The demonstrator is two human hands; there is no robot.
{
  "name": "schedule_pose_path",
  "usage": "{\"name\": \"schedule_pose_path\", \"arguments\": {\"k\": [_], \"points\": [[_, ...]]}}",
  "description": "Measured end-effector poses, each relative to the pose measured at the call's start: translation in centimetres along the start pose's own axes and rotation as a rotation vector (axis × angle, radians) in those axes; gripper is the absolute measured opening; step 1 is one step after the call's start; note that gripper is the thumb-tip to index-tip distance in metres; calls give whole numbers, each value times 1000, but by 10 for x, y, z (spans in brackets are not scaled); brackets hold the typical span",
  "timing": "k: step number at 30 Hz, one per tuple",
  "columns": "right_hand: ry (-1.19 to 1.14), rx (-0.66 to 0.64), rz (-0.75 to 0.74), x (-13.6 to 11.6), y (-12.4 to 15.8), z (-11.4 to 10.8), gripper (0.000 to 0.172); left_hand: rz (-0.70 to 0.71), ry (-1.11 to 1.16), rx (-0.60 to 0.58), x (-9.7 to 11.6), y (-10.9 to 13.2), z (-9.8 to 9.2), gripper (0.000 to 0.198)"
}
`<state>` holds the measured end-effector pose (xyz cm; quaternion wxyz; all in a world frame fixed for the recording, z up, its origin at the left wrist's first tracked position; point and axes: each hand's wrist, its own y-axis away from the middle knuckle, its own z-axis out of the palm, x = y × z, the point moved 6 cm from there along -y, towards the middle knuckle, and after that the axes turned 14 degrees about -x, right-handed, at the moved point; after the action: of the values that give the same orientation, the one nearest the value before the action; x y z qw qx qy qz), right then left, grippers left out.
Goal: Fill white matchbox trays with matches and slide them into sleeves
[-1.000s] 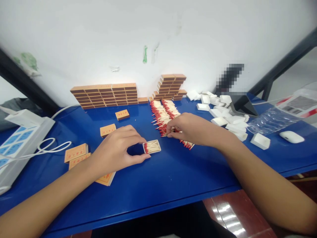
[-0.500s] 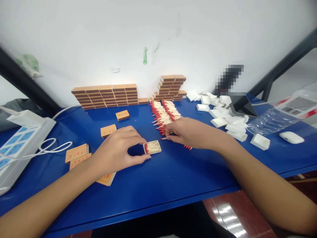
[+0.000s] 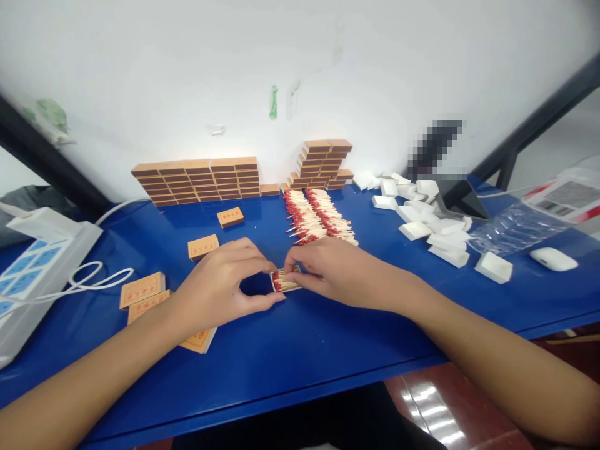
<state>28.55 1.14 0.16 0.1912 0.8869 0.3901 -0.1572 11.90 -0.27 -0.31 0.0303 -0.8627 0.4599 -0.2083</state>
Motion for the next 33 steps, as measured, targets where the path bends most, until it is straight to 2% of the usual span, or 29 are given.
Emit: {"name": "schedule_pose_path", "arguments": {"k": [2,6,8,14,24,29,33], "points": [[-8,13,-18,4,2,-5,16,-1,2,-2,0,0,0,20],[64,155,41,25,14,-32,20,-9,2,-7,2,0,-1,20],[139,152,85,36,18,-39,20,-10,2,-8,2,0,-1,20],[149,-17,105,46,12,-30,15,-19,-1,-24,1,0,-1,20],[169,-53,134,45,12,-24,18,-20,4,-19,0,0,0,21],[55,-30,85,39,11,-25,10,-20,3,-19,0,0,0,21],[-4,-32,48,32,10,-23,11,-29,5,-9,-1,0,0,22]]}}
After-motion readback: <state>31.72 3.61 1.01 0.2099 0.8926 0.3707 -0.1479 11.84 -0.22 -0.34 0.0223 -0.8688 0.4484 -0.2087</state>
